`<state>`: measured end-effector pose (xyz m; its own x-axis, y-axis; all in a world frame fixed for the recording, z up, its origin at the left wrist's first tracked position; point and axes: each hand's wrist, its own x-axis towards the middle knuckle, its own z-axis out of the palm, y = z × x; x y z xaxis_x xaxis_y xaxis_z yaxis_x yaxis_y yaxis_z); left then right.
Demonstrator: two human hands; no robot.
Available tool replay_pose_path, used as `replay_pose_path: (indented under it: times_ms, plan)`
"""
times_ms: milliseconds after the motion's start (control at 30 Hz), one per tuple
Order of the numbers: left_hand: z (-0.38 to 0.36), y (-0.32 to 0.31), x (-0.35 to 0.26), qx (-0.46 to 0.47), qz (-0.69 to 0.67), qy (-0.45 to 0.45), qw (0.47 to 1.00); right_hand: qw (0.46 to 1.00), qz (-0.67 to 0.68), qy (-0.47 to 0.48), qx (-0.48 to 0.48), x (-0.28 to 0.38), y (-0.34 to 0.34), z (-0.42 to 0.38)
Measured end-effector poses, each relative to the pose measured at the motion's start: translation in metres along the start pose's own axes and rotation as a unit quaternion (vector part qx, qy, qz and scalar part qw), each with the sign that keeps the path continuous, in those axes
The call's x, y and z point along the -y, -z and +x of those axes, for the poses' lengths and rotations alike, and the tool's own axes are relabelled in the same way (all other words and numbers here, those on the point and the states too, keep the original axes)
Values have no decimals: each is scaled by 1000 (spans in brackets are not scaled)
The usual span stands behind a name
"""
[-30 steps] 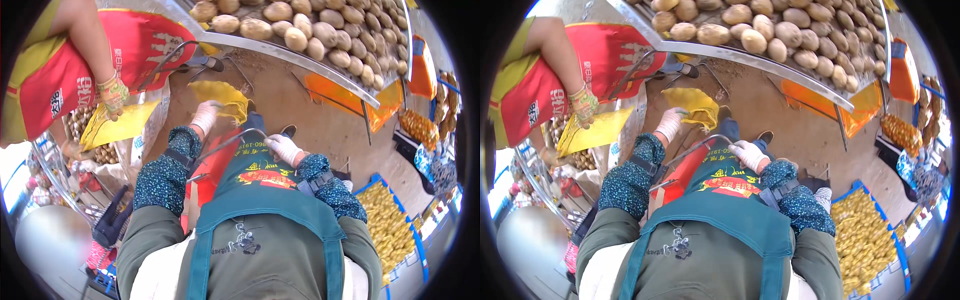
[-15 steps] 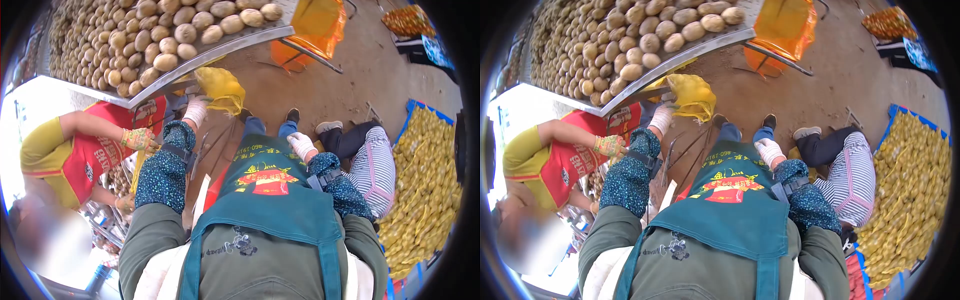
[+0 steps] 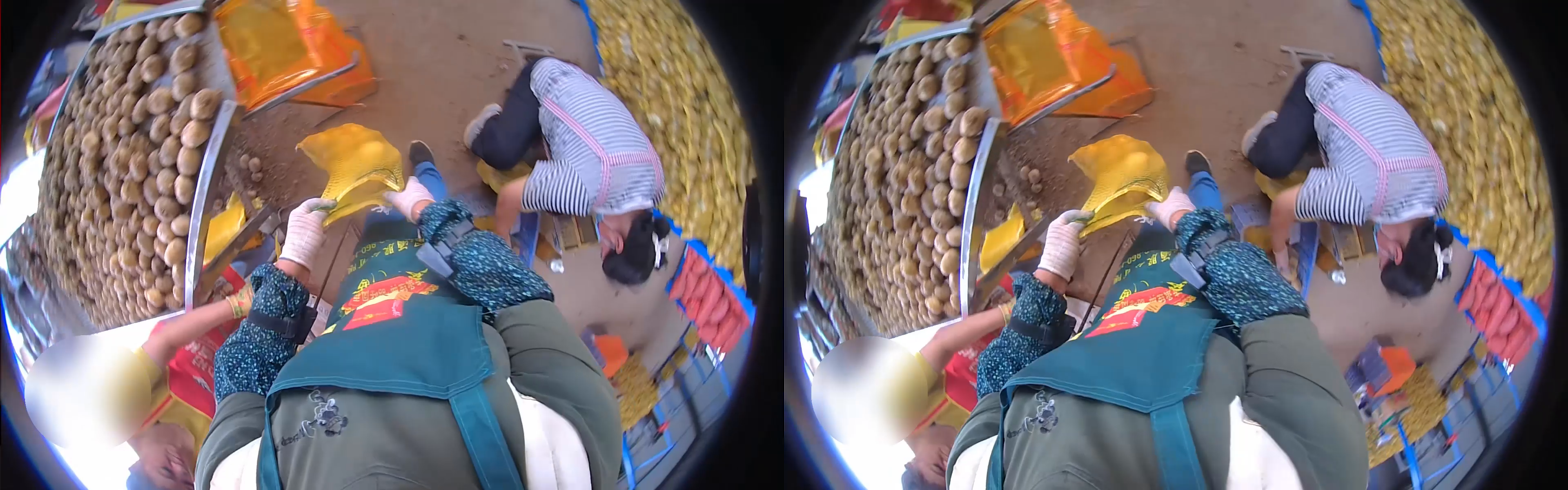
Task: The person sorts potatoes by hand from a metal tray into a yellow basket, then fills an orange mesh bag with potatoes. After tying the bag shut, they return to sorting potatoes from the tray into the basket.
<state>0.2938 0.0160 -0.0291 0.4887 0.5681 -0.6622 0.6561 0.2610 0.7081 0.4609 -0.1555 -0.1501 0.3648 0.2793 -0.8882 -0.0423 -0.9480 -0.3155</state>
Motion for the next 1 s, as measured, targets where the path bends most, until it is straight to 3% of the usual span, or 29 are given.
replay_pose_path:
  times_ms: [33,67,133,200,267,333,533,567,700,833,933,1000]
  plan:
    - [-6,-11,-17,9,-50,109,993,999,-4,-40,3,-5,7,-4]
    - [-6,-21,-23,28,-41,105,993,999,10,-52,-9,-21,12,-5]
    - [-4,-39,-36,90,-30,128,987,975,-214,59,29,-53,22,-8]
    - [-2,-59,-41,112,-60,149,981,983,-151,58,-89,-85,26,-27]
    - [12,-81,-17,166,26,119,979,990,-68,-8,-125,-119,34,-42]
    - [30,-110,-3,171,-9,138,976,984,8,-54,-170,-161,34,-47]
    - [61,-170,21,243,168,51,954,964,130,-57,-226,-225,29,-19]
    - [68,-175,45,266,215,-30,939,959,134,-53,-243,-232,34,-15]
    - [57,-202,53,325,332,29,885,967,79,-34,-239,-258,59,-13]
    - [55,-241,103,367,284,57,884,954,127,19,-273,-270,66,-2]
    - [63,-281,130,456,339,-46,821,972,75,-38,-220,-279,70,10]
    - [67,-307,170,479,308,-102,816,970,71,-40,-230,-295,70,22]
